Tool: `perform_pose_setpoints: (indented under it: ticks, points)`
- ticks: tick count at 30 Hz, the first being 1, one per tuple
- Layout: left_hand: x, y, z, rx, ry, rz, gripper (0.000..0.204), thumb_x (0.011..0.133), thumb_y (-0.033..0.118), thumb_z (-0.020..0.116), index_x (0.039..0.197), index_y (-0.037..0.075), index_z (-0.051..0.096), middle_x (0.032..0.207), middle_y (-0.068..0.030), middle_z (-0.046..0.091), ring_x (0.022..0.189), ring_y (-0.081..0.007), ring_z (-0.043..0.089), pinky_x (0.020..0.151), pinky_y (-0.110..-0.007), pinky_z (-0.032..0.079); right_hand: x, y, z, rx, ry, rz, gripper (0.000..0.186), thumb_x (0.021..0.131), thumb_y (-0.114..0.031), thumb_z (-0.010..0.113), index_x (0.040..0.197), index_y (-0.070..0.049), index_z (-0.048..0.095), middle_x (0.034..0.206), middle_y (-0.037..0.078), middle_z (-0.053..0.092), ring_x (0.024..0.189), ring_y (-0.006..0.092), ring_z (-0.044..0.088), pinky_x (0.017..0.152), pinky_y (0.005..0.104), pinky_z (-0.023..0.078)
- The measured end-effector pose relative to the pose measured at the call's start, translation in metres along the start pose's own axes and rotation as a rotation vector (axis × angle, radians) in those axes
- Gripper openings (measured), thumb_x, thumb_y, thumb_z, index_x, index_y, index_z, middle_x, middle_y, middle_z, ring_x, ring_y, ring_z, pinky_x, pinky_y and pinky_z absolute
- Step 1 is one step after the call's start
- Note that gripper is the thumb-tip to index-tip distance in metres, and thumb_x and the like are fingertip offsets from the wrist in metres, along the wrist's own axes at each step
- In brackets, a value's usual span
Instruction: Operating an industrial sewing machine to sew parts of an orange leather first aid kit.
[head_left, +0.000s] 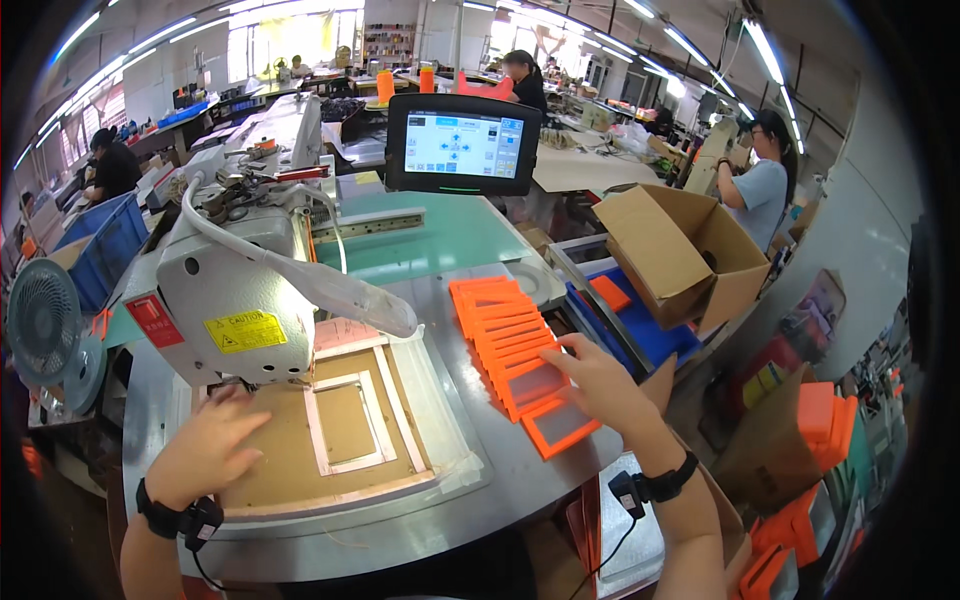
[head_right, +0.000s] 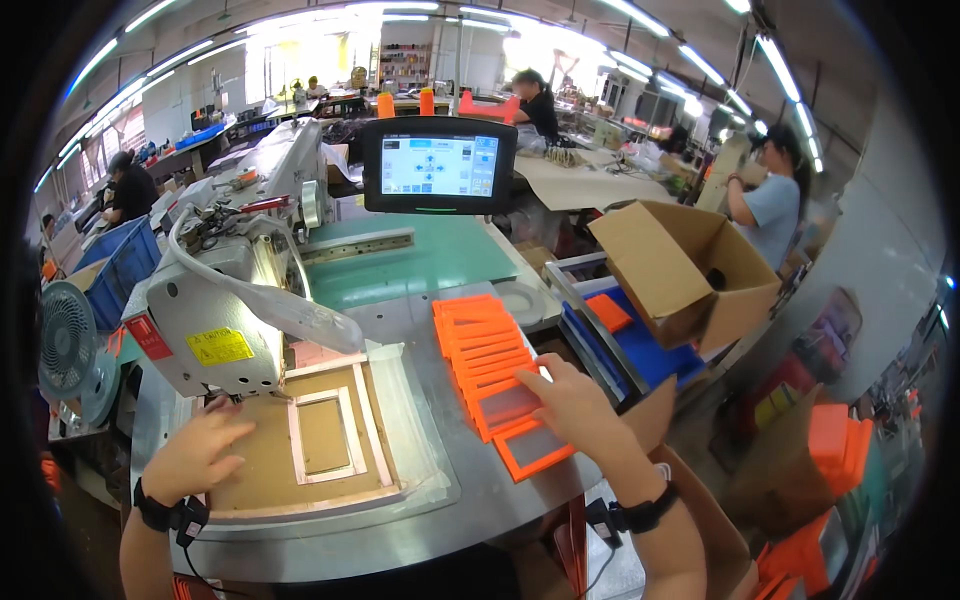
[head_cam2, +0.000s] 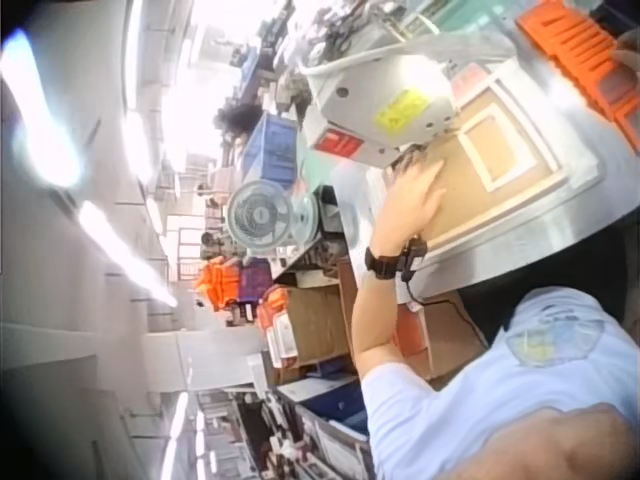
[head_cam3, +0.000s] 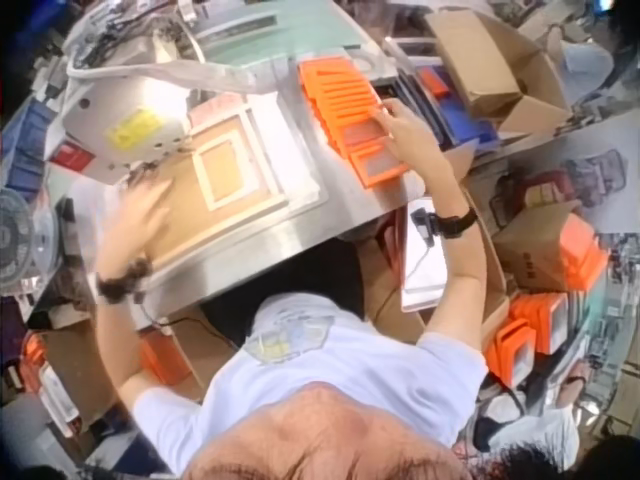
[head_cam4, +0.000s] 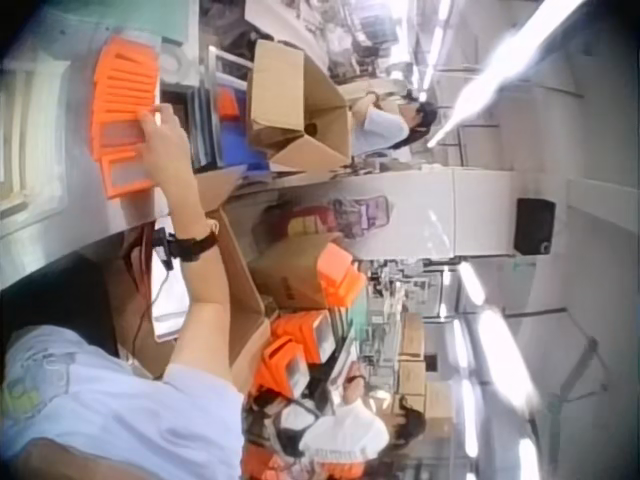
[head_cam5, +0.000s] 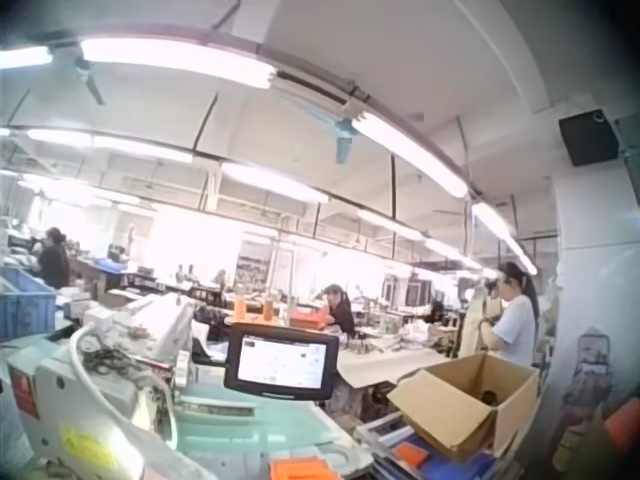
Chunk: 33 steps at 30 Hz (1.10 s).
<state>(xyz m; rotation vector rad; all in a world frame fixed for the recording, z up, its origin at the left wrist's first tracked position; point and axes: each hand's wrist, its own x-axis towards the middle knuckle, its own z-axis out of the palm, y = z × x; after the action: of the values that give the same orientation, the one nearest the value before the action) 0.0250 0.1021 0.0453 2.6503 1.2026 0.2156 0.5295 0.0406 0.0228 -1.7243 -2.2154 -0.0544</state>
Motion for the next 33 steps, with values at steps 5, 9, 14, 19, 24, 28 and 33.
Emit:
perform_pose_setpoints:
  ticks: [5, 9, 14, 19, 24, 28, 33]
  points:
    - [0.005, 0.014, 0.001, -0.039, -0.062, 0.041, 0.049, 0.082, 0.021, 0.07, 0.128, 0.005, 0.064, 0.135, -0.0272, 0.055, 0.134, -0.0464, 0.044, 0.113, -0.049, 0.037, 0.002, -0.004, 0.008, 0.015, 0.04, 0.037, 0.052, 0.074, -0.004, 0.078, 0.122, -0.01, 0.06, 0.123, 0.012, 0.057, 0.105, 0.0346, 0.063, 0.085, 0.0409, 0.054]
    - [0.009, 0.019, -0.001, -0.027, -0.067, 0.069, 0.048, 0.084, 0.021, 0.07, 0.129, 0.005, 0.063, 0.137, -0.0261, 0.054, 0.132, -0.0458, 0.046, 0.112, -0.048, 0.037, -0.001, -0.002, 0.006, 0.13, 0.132, 0.088, 0.036, 0.076, -0.002, 0.076, 0.108, -0.006, 0.062, 0.109, 0.011, 0.06, 0.094, 0.0332, 0.064, 0.078, 0.0397, 0.052]
    - [0.006, 0.022, -0.008, -0.091, -0.068, 0.082, 0.046, 0.087, 0.021, 0.069, 0.129, 0.005, 0.062, 0.138, -0.0254, 0.054, 0.132, -0.0432, 0.047, 0.112, -0.047, 0.038, 0.006, 0.002, -0.025, 0.299, 0.087, 0.115, 0.022, 0.079, 0.003, 0.071, 0.098, -0.001, 0.061, 0.09, 0.009, 0.058, 0.082, 0.0231, 0.064, 0.066, 0.0328, 0.048]
    - [0.009, 0.02, 0.005, -0.141, -0.043, 0.2, 0.043, 0.088, 0.02, 0.067, 0.128, 0.004, 0.062, 0.136, -0.0241, 0.055, 0.128, -0.0415, 0.05, 0.109, -0.046, 0.04, 0.019, -0.032, -0.025, 1.158, 0.057, 0.431, 0.01, 0.094, -0.003, 0.065, 0.098, 0.0, 0.057, 0.079, 0.003, 0.062, 0.056, 0.0101, 0.06, 0.05, 0.0228, 0.05]
    - [0.025, 0.02, 0.026, -0.143, -0.033, 0.336, 0.04, 0.089, 0.018, 0.066, 0.126, 0.003, 0.063, 0.131, -0.0215, 0.057, 0.122, -0.0396, 0.054, 0.105, -0.046, 0.043, 0.027, -0.069, -0.003, 1.341, -0.106, 0.489, 0.022, 0.092, -0.001, 0.066, 0.11, 0.001, 0.053, 0.079, 0.006, 0.06, 0.055, 0.0136, 0.063, 0.045, 0.0276, 0.052]
    - [0.03, 0.013, 0.032, -0.08, -0.116, 0.272, 0.046, 0.088, 0.023, 0.067, 0.129, 0.004, 0.062, 0.141, -0.0239, 0.05, 0.127, -0.0407, 0.051, 0.108, -0.046, 0.041, 0.04, -0.096, 0.01, 1.407, -0.182, 0.422, 0.036, 0.092, 0.0, 0.065, 0.123, 0.001, 0.046, 0.081, 0.008, 0.058, 0.055, 0.0143, 0.062, 0.045, 0.0269, 0.051]
    - [0.042, -0.007, 0.043, -0.072, -0.122, 0.242, 0.052, 0.089, 0.025, 0.066, 0.138, 0.008, 0.058, 0.15, -0.0263, 0.042, 0.141, -0.0408, 0.038, 0.119, -0.048, 0.029, 0.055, -0.125, 0.025, 1.307, -0.24, 0.335, 0.028, 0.095, -0.003, 0.063, 0.121, 0.001, 0.053, 0.081, 0.005, 0.058, 0.054, 0.0105, 0.06, 0.044, 0.0245, 0.05]
